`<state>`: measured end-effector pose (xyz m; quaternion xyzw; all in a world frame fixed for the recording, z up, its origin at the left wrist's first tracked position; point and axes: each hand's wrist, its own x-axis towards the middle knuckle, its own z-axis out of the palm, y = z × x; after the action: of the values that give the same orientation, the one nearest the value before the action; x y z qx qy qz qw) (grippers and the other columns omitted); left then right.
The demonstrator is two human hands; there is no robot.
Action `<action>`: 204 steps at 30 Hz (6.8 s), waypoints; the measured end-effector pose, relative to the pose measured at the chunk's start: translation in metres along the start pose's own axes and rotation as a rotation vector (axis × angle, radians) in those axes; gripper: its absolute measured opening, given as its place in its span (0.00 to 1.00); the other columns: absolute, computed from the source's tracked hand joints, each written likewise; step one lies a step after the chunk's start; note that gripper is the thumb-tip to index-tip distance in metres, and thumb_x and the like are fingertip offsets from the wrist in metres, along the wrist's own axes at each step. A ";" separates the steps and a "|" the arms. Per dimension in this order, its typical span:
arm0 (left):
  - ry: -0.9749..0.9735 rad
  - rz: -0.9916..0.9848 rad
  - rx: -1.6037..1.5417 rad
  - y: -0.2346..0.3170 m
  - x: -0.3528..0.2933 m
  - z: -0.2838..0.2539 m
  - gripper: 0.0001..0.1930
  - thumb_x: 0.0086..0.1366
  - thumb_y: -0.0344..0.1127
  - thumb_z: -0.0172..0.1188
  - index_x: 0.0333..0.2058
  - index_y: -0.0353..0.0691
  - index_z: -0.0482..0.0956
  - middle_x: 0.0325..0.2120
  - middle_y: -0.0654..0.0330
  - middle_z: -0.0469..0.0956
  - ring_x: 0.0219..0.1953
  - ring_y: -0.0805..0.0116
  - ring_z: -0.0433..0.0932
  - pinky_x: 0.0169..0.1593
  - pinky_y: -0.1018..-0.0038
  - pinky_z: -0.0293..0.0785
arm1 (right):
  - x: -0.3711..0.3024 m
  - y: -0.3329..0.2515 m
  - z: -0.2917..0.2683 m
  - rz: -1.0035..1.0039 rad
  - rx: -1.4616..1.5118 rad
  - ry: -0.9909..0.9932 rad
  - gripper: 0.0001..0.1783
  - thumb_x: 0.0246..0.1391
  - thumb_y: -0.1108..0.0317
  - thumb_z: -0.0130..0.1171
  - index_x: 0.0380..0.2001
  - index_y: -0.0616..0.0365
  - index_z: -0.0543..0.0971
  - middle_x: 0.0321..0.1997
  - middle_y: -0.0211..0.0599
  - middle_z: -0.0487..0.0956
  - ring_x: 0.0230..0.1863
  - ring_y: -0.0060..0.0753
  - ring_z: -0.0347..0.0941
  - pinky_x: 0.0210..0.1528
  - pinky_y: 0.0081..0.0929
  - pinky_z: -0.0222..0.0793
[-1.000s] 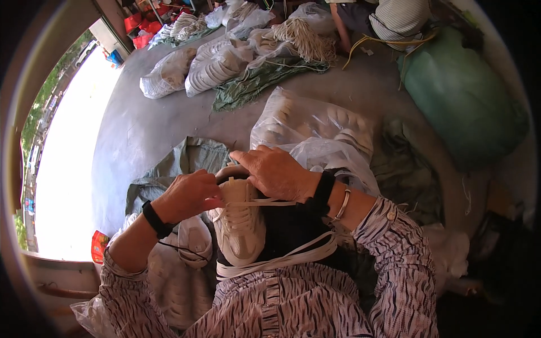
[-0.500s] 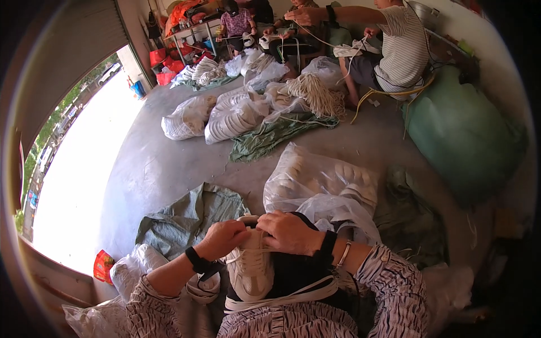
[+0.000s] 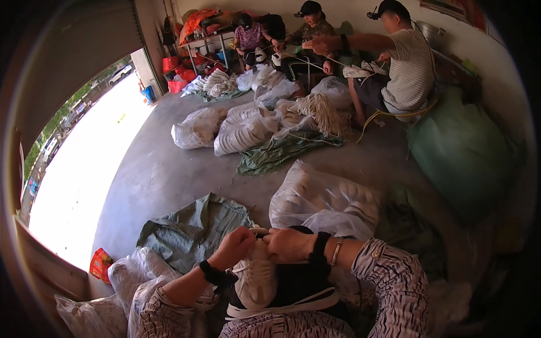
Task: Threading white shoelaces through the eyelets of a cream-colored shoe in a workflow line.
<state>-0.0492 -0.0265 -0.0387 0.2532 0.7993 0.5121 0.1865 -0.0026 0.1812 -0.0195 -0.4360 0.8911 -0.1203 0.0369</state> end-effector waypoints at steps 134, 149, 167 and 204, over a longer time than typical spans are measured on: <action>-0.224 -0.099 -0.018 -0.011 -0.038 -0.028 0.14 0.63 0.38 0.51 0.25 0.33 0.74 0.17 0.65 0.71 0.23 0.78 0.67 0.29 0.77 0.66 | 0.038 -0.002 0.007 0.504 1.249 0.159 0.06 0.49 0.76 0.55 0.32 0.61 0.78 0.26 0.23 0.75 0.26 0.13 0.67 0.27 0.14 0.65; -0.005 -0.207 -0.133 -0.003 -0.042 -0.016 0.11 0.59 0.36 0.53 0.22 0.36 0.74 0.17 0.60 0.71 0.20 0.70 0.69 0.27 0.72 0.65 | 0.037 -0.007 0.013 0.448 1.180 0.182 0.07 0.49 0.75 0.57 0.32 0.62 0.82 0.25 0.22 0.77 0.27 0.11 0.68 0.31 0.14 0.65; 0.197 0.130 0.284 -0.008 -0.041 -0.001 0.06 0.57 0.34 0.59 0.30 0.37 0.76 0.23 0.58 0.75 0.24 0.64 0.73 0.28 0.72 0.68 | 0.032 -0.012 0.016 0.463 1.031 0.277 0.08 0.49 0.74 0.58 0.34 0.60 0.81 0.25 0.27 0.79 0.28 0.14 0.70 0.34 0.18 0.67; 0.025 -0.236 -0.711 0.010 -0.082 -0.001 0.04 0.63 0.32 0.54 0.29 0.41 0.72 0.32 0.68 0.74 0.36 0.81 0.69 0.45 0.81 0.63 | -0.037 -0.058 0.008 0.874 1.235 0.004 0.13 0.60 0.64 0.49 0.26 0.62 0.73 0.13 0.29 0.72 0.10 0.16 0.64 0.11 0.15 0.58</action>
<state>0.0181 -0.0723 -0.0257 0.0726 0.5974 0.7356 0.3110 0.0660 0.1746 -0.0146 0.0572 0.7536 -0.5730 0.3172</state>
